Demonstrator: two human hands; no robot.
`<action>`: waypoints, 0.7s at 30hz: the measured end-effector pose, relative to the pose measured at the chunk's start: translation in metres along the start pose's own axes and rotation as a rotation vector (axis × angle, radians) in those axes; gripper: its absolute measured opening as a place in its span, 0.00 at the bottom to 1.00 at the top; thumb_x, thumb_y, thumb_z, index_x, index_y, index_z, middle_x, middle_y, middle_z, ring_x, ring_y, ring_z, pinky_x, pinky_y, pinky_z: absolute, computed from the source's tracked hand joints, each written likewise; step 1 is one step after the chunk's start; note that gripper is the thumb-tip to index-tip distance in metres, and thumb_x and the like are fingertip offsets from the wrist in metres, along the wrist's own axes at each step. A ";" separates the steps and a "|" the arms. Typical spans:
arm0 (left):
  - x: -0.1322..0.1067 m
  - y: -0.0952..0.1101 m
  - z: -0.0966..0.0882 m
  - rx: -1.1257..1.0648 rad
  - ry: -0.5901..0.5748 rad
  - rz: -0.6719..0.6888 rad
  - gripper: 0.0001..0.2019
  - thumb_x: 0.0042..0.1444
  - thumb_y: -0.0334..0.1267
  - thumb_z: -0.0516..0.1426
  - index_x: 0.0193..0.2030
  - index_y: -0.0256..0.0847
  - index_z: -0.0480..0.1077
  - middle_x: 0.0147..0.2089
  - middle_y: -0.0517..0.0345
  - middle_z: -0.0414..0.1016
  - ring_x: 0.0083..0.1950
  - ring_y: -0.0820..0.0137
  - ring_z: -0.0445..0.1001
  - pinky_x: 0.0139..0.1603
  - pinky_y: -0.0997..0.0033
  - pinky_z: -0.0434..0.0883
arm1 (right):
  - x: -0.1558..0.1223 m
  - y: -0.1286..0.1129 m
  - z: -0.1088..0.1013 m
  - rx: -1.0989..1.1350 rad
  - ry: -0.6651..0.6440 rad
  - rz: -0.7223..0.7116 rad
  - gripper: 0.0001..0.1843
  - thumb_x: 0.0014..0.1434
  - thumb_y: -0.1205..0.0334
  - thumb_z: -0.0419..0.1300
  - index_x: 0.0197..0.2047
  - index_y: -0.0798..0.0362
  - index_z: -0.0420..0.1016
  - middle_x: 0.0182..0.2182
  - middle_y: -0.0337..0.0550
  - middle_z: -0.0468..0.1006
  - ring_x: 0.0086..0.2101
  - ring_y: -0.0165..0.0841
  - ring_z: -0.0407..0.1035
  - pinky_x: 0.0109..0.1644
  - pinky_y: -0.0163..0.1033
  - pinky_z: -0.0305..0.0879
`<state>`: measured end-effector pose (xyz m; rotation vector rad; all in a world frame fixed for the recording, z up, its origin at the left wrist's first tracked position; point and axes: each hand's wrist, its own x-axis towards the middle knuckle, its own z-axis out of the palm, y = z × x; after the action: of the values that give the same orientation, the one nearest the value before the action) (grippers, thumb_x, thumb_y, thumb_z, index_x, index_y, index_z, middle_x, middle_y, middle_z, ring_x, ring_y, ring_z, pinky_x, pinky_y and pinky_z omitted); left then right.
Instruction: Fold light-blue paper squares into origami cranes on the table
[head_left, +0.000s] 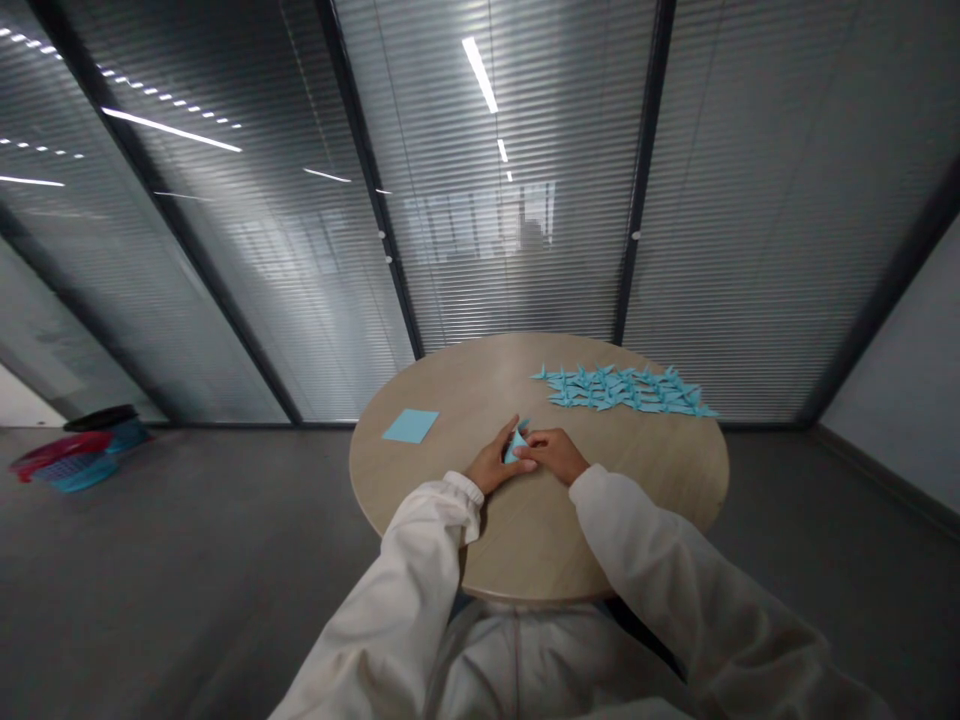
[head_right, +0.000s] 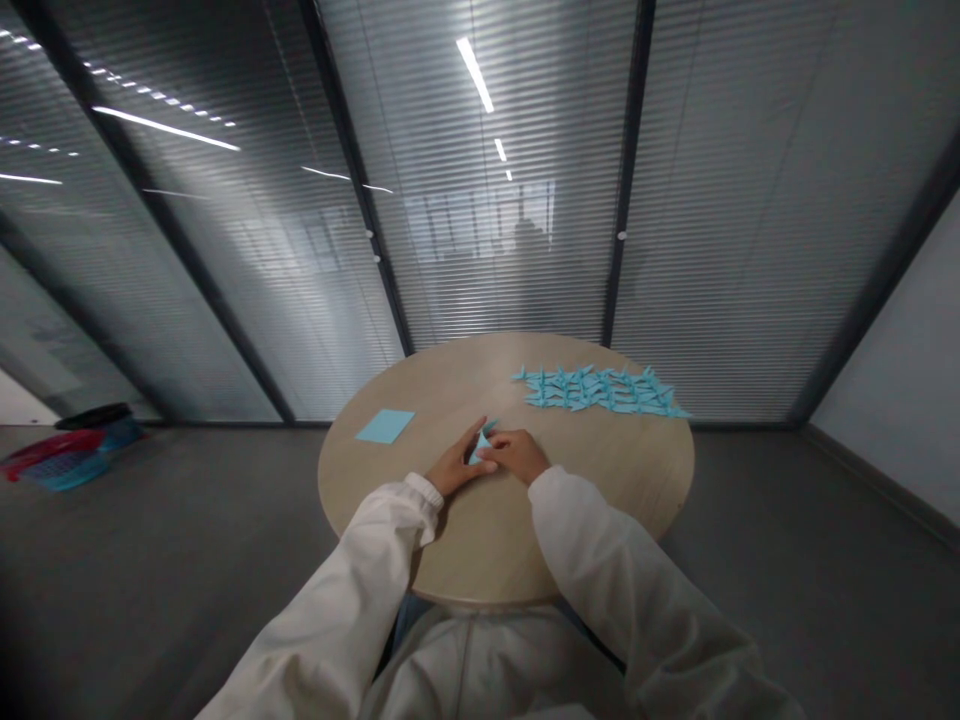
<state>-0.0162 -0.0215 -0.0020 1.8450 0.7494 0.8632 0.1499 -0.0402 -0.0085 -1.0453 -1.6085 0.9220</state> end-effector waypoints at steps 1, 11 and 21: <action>0.000 0.000 0.000 -0.004 0.004 0.012 0.45 0.41 0.42 0.66 0.66 0.42 0.51 0.59 0.47 0.66 0.59 0.60 0.65 0.62 0.57 0.57 | 0.000 0.000 0.000 0.003 0.008 0.016 0.17 0.44 0.49 0.63 0.22 0.57 0.74 0.18 0.36 0.69 0.23 0.27 0.61 0.28 0.32 0.56; 0.002 0.003 0.004 -0.350 -0.003 -0.053 0.35 0.43 0.42 0.65 0.59 0.39 0.62 0.52 0.48 0.71 0.53 0.61 0.70 0.55 0.57 0.65 | 0.002 0.000 -0.005 0.009 0.070 0.052 0.22 0.44 0.44 0.61 0.17 0.54 0.63 0.15 0.32 0.63 0.20 0.25 0.54 0.25 0.32 0.51; 0.009 -0.002 -0.003 -0.684 0.338 -0.182 0.26 0.38 0.45 0.67 0.42 0.30 0.72 0.38 0.42 0.78 0.41 0.58 0.76 0.44 0.58 0.72 | -0.001 0.004 -0.005 -0.032 0.073 0.048 0.22 0.44 0.43 0.61 0.19 0.54 0.62 0.16 0.32 0.62 0.20 0.25 0.55 0.25 0.32 0.51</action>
<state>-0.0140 -0.0126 -0.0007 1.0266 0.6968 1.1507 0.1558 -0.0390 -0.0112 -1.1321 -1.5481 0.8827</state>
